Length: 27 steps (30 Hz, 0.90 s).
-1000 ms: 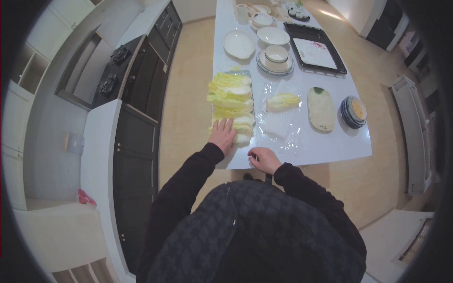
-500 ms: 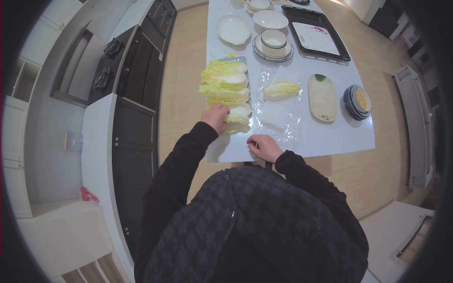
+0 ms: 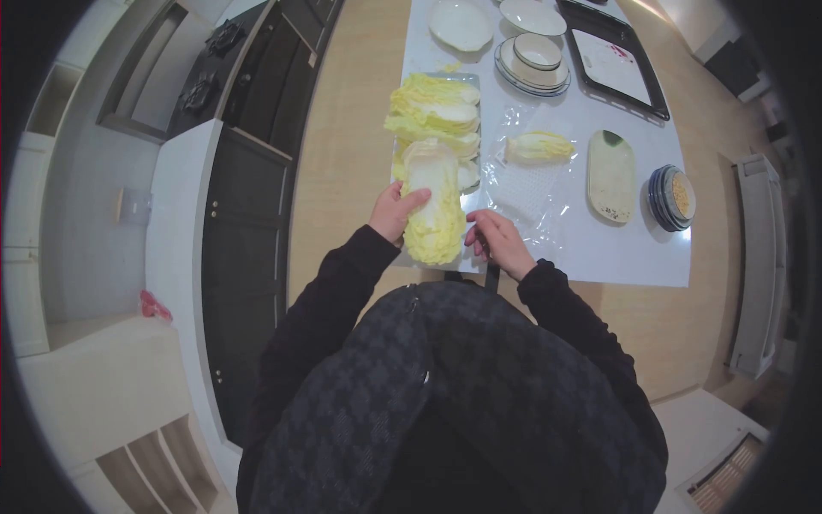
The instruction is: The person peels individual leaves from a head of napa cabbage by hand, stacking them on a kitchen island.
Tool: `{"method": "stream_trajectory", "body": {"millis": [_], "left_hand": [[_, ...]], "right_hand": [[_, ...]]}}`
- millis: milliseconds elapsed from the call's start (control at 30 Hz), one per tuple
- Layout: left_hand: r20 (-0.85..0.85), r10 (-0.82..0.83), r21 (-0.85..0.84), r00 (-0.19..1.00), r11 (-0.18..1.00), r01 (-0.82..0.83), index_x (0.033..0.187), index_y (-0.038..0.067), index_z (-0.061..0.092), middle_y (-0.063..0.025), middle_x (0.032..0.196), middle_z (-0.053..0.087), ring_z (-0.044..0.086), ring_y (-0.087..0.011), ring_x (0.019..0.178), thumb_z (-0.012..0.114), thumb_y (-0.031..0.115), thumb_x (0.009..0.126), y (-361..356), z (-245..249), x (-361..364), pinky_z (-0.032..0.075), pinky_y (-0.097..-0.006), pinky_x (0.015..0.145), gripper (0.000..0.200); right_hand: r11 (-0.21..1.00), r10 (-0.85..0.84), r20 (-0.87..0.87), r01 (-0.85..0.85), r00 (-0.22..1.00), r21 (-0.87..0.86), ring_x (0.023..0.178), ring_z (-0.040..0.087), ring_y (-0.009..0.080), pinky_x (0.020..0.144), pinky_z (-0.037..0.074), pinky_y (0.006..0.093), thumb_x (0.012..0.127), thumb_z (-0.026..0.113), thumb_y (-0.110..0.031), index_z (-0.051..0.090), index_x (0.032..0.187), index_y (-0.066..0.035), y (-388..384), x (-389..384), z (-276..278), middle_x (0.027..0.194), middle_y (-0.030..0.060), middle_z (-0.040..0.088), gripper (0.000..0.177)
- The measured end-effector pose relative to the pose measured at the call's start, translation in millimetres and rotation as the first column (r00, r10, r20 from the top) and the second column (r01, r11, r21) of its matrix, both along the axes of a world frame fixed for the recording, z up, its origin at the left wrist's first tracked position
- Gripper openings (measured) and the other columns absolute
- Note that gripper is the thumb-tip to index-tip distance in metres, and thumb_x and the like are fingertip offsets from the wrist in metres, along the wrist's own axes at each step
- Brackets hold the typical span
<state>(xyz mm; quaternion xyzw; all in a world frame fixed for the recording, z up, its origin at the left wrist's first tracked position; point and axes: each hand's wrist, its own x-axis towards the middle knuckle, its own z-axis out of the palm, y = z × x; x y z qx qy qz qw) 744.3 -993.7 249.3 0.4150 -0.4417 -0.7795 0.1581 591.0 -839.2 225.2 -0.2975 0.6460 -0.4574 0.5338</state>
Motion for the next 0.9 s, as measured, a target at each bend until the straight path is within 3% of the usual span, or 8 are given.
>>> {"method": "stream_trajectory", "body": {"millis": [200, 300, 400, 500, 600, 767, 900], "left_hand": [[0.025, 0.056, 0.088, 0.998, 0.994, -0.058, 0.118, 0.004, 0.054, -0.0148, 0.112, 0.064, 0.065, -0.0292, 0.102, 0.07, 0.027, 0.084, 1.6, 9.9, 27.1, 0.054, -0.0397, 0.085, 0.044], [-0.051, 0.089, 0.1, 0.995, 0.991, -0.084, 0.116, 0.002, 0.055, -0.0164, 0.109, 0.064, 0.066, -0.03, 0.096, 0.069, 0.023, 0.085, -6.4, 10.4, 52.2, 0.055, -0.0419, 0.082, 0.04], [-0.177, 0.15, 0.142, 0.973, 0.982, -0.126, 0.122, 0.003, 0.051, -0.0159, 0.111, 0.062, 0.064, -0.0289, 0.1, 0.067, 0.015, 0.084, -21.4, 2.8, 84.1, 0.055, -0.0412, 0.085, 0.043], [-0.233, 0.152, 0.218, 0.961, 0.971, -0.1, 0.129, 0.006, 0.045, -0.0162, 0.115, 0.057, 0.059, -0.03, 0.109, 0.061, 0.012, 0.084, -44.2, 13.6, 125.3, 0.051, -0.0418, 0.094, 0.049], [-0.292, 0.161, 0.262, 0.943, 0.962, -0.083, 0.133, 0.003, 0.043, -0.019, 0.122, 0.056, 0.056, -0.0329, 0.114, 0.055, 0.005, 0.083, -73.8, 19.7, 174.0, 0.049, -0.0434, 0.099, 0.052], [-0.402, 0.079, 0.274, 0.912, 0.961, 0.038, 0.133, 0.005, 0.044, -0.0166, 0.122, 0.056, 0.055, -0.0319, 0.116, 0.057, 0.007, 0.081, -126.0, 21.8, 255.8, 0.048, -0.0417, 0.1, 0.053], [-0.459, 0.104, 0.278, 0.882, 0.96, 0.031, 0.134, 0.002, 0.044, -0.0175, 0.123, 0.057, 0.056, -0.0315, 0.115, 0.053, 0.003, 0.08, -146.2, 22.1, 293.4, 0.046, -0.0413, 0.102, 0.054]], "right_hand": [[0.995, -0.023, -0.013, 0.021, 1.0, -0.099, 0.061, 0.055, 0.0108, 0.052, 0.044, 0.0215, 0.103, 0.04, -0.038, 0.059, 0.112, -0.006, -22.6, 23.7, 29.4, 0.08, 0.0053, 0.061, 0.039], [0.985, -0.03, -0.185, -0.002, 0.982, -0.17, 0.067, 0.057, 0.0134, 0.054, 0.045, 0.0244, 0.1, 0.048, -0.036, 0.056, 0.119, -0.008, -42.0, 49.6, 49.3, 0.085, 0.0054, 0.06, 0.035], [0.973, -0.027, -0.327, -0.051, 0.945, -0.227, 0.077, 0.054, 0.0133, 0.07, 0.044, 0.0265, 0.096, 0.058, -0.027, 0.054, 0.123, -0.009, -63.0, 81.8, 56.9, 0.088, 0.0038, 0.058, 0.032], [0.935, -0.08, -0.475, -0.099, 0.876, -0.34, 0.074, 0.053, 0.0137, 0.071, 0.046, 0.0268, 0.093, 0.063, -0.018, 0.053, 0.128, -0.009, -89.2, 125.1, 56.1, 0.086, 0.0034, 0.057, 0.038], [0.92, -0.098, -0.56, -0.14, 0.823, -0.367, 0.073, 0.056, 0.0159, 0.068, 0.048, 0.0274, 0.092, 0.064, -0.017, 0.056, 0.123, -0.007, -120.7, 169.5, 58.1, 0.087, 0.0054, 0.059, 0.034], [0.83, -0.184, -0.663, -0.246, 0.726, -0.5, 0.079, 0.059, 0.0185, 0.067, 0.048, 0.0283, 0.091, 0.061, -0.011, 0.063, 0.117, -0.005, -171.1, 241.9, 60.1, 0.096, 0.0086, 0.066, 0.026], [0.775, -0.202, -0.712, -0.334, 0.672, -0.536, 0.073, 0.055, 0.0179, 0.065, 0.046, 0.0287, 0.09, 0.06, -0.007, 0.066, 0.112, -0.007, -199.0, 276.6, 64.4, 0.097, 0.0099, 0.06, 0.023]]}}
